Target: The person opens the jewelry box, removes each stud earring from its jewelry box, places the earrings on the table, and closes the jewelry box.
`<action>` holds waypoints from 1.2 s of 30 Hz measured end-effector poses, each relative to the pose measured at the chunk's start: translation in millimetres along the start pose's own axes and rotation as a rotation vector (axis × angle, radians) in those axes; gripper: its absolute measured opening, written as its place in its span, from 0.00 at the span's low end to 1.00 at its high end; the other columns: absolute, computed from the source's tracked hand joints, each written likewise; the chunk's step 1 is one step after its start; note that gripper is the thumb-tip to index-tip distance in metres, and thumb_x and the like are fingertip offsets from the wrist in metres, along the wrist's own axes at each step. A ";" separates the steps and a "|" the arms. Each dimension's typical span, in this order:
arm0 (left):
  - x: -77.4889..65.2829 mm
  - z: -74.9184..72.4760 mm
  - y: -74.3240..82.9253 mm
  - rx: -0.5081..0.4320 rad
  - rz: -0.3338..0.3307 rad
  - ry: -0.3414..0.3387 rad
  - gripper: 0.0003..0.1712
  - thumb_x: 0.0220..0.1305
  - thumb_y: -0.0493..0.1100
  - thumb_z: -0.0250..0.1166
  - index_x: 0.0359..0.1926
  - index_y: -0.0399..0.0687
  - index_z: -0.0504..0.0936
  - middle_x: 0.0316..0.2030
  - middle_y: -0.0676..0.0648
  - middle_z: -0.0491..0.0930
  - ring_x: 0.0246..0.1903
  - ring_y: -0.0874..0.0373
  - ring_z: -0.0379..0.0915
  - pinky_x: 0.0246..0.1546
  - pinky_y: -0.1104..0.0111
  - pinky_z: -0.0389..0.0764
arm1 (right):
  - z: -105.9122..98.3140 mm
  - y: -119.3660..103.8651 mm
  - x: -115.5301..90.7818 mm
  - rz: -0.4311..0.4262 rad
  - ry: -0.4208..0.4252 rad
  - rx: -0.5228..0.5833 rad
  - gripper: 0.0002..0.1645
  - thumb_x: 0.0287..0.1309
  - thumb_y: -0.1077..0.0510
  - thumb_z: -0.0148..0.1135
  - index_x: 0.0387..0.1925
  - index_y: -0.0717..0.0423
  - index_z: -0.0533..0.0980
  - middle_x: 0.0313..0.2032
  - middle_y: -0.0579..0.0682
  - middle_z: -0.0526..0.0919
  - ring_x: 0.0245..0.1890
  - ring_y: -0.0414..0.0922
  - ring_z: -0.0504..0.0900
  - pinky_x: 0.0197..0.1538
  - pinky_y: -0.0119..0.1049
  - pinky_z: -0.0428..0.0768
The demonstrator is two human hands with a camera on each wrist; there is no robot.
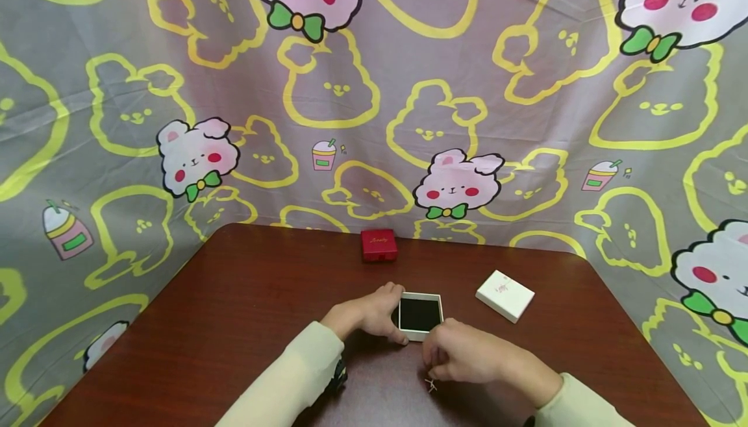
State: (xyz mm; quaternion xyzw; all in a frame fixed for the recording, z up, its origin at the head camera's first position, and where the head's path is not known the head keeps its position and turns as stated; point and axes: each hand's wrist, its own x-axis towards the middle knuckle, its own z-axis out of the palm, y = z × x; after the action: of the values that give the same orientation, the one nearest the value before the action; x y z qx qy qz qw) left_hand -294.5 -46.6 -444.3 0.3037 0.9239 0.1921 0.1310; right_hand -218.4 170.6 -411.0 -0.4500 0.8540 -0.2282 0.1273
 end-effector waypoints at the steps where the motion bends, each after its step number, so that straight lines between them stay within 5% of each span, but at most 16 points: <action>1: 0.0 0.0 0.0 0.001 0.000 0.000 0.46 0.48 0.55 0.82 0.61 0.41 0.68 0.45 0.51 0.68 0.47 0.60 0.66 0.53 0.68 0.73 | -1.1 -0.3 0.2 0.005 0.001 0.001 0.08 0.52 0.65 0.73 0.27 0.49 0.83 0.23 0.31 0.80 0.23 0.25 0.78 0.28 0.21 0.76; 27: -2.3 0.0 2.7 0.018 0.008 0.018 0.45 0.48 0.54 0.82 0.60 0.39 0.69 0.45 0.50 0.69 0.47 0.58 0.68 0.54 0.68 0.73 | -21.3 11.4 -5.9 -0.065 0.222 -0.123 0.06 0.52 0.66 0.74 0.30 0.55 0.83 0.28 0.40 0.82 0.28 0.33 0.78 0.33 0.25 0.77; 36: -2.6 0.2 3.0 0.018 0.015 0.028 0.45 0.47 0.53 0.82 0.59 0.39 0.69 0.45 0.50 0.69 0.47 0.58 0.68 0.54 0.68 0.73 | -28.9 18.3 -8.0 -0.004 0.251 -0.108 0.07 0.52 0.66 0.73 0.33 0.57 0.82 0.31 0.45 0.84 0.30 0.33 0.81 0.35 0.29 0.80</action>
State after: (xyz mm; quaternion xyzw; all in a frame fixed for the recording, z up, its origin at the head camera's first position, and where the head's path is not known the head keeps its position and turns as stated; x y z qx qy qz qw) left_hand -290.8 -45.9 -442.8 0.3093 0.9250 0.1890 0.1139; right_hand -239.2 194.2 -395.2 -0.4258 0.8733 -0.2366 -0.0056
